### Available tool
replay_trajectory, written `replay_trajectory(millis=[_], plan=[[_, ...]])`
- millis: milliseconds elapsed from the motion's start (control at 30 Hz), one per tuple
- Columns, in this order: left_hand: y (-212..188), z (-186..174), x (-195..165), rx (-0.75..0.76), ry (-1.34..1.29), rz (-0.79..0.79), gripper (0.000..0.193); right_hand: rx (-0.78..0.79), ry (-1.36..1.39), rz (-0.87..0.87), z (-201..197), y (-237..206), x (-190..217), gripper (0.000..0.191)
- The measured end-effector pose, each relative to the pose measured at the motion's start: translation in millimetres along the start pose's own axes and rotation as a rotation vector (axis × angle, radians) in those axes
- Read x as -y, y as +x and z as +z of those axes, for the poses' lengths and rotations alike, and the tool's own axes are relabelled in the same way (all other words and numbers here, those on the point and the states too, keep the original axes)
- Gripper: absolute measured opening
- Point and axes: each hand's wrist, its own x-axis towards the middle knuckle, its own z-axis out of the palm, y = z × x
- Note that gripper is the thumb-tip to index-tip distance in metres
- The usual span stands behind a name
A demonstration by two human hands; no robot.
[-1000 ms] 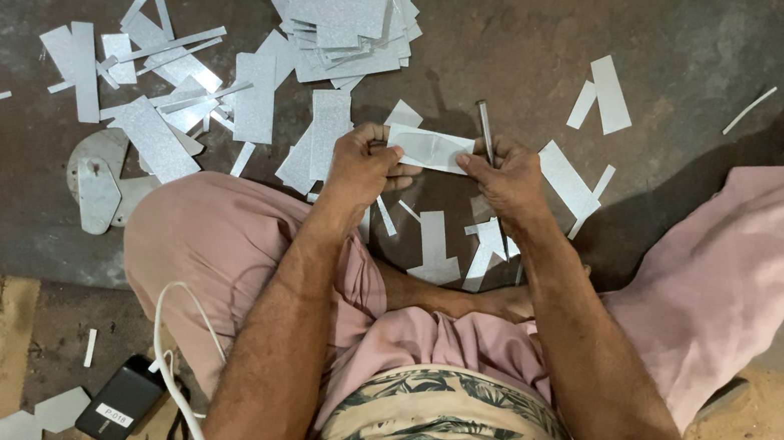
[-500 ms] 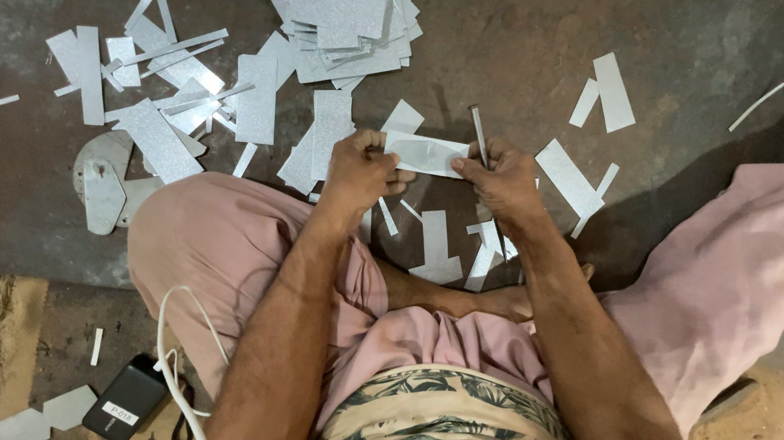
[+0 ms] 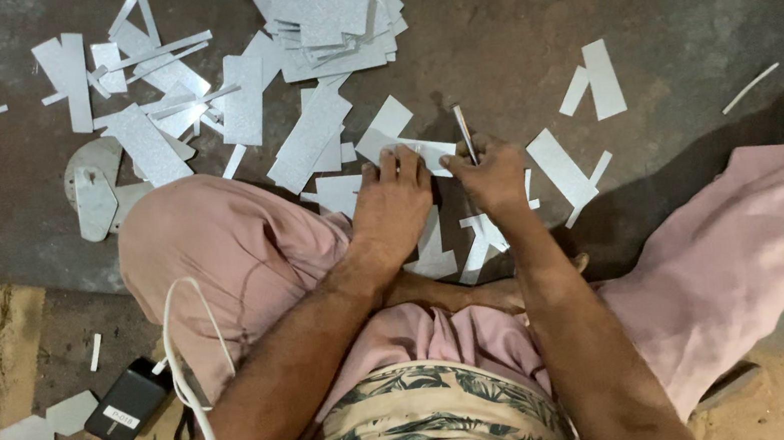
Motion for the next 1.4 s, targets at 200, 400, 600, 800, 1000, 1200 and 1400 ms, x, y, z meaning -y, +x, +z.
replay_trajectory(millis=[200, 400, 600, 800, 1000, 1200, 1400], plan=[[-1, 14, -6, 0.092, 0.026, 0.025, 0.05, -0.175, 0.408, 0.277, -64, -1, 35, 0.058], [1, 20, -14, 0.163, 0.068, 0.043, 0.058, -0.075, -0.071, -0.237, -79, -13, 52, 0.051], [2, 21, -20, 0.208, 0.034, 0.011, 0.056, 0.093, 0.19, -0.101, -54, 10, 46, 0.028], [-3, 14, -22, 0.178, 0.066, -0.018, 0.063, 0.496, 0.548, -0.091, -19, 36, 40, 0.026], [-3, 14, -20, 0.238, 0.067, -0.009, 0.061, 0.542, 0.277, -0.254, -10, 55, 45, 0.022], [-2, 15, -20, 0.223, 0.084, -0.021, 0.059, 0.578, 0.152, -0.234, -10, 56, 44, 0.019], [-3, 14, -20, 0.217, 0.104, -0.014, 0.055, 0.51, 0.202, -0.261, -17, 46, 30, 0.017]])
